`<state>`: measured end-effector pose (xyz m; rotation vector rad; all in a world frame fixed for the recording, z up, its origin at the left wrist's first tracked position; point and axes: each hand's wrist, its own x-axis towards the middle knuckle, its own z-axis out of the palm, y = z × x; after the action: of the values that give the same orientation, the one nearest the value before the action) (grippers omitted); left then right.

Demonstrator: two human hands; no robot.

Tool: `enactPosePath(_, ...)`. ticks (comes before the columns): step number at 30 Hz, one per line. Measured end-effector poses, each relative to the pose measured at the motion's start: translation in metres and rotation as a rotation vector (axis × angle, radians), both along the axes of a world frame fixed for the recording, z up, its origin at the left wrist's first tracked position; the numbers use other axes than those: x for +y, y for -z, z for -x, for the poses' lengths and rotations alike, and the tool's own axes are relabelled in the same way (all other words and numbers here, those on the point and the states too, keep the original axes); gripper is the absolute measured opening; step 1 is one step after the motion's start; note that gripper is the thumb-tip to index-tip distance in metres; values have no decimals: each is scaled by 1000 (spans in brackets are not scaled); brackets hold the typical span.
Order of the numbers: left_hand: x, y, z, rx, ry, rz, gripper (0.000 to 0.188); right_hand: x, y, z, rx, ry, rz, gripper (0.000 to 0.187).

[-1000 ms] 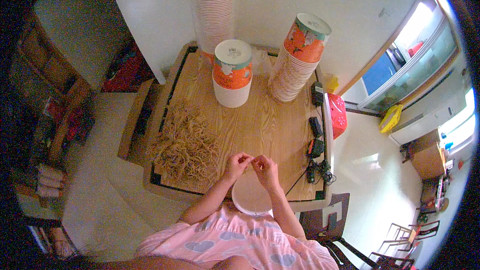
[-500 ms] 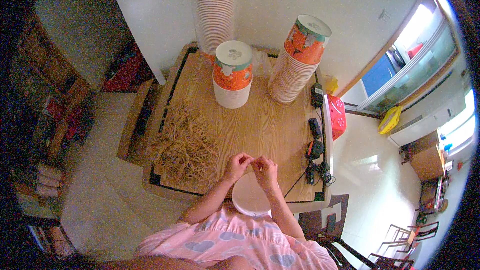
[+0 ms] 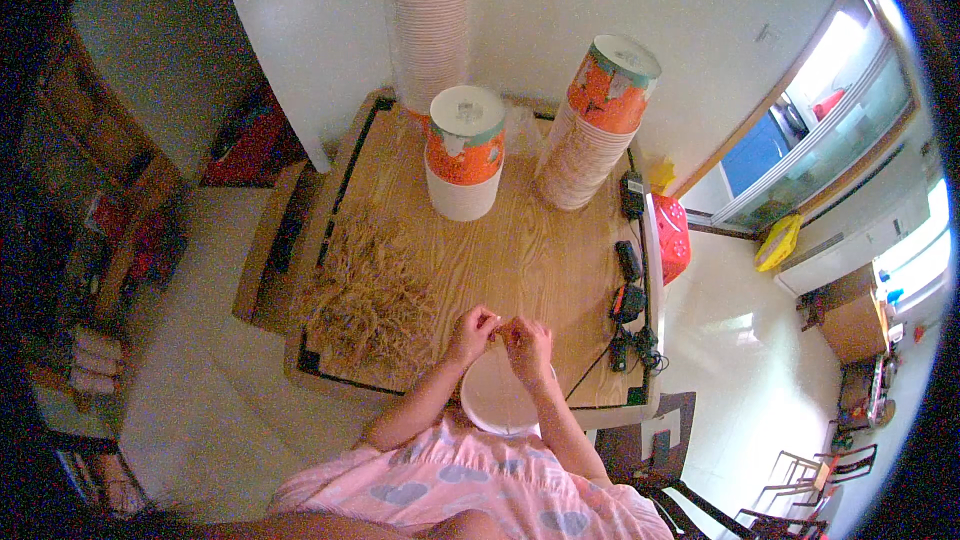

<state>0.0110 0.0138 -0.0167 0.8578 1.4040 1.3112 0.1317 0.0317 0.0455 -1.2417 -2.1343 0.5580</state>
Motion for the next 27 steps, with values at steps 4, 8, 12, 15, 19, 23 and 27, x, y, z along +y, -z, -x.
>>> enactPosePath(4, 1, 3, 2, -8, -36, -42, 13, 0, -1, 2, 64, -1, 38, 7)
enactPosePath(8, 2, -4, 5, -107, 8, -38, 12, 3, -4, 3, 143, 55, 152, 6)
enactPosePath(12, -2, 5, 5, -70, 117, -72, 14, 6, 2, 0, 152, 68, 106, 6)
enactPosePath(15, -3, 10, 7, -142, 155, -70, 14, 3, -7, 3, 216, 85, 245, 6)
enactPosePath(19, -2, 3, 8, -112, 149, 11, 13, 3, -4, 1, 201, 104, 286, 5)
enactPosePath(23, -4, -4, 11, -89, 144, 41, 12, 1, -9, 3, 255, 96, 365, 6)
enactPosePath(27, -3, -14, 11, -20, 140, 50, 12, 5, 1, -3, 274, 94, 392, 6)
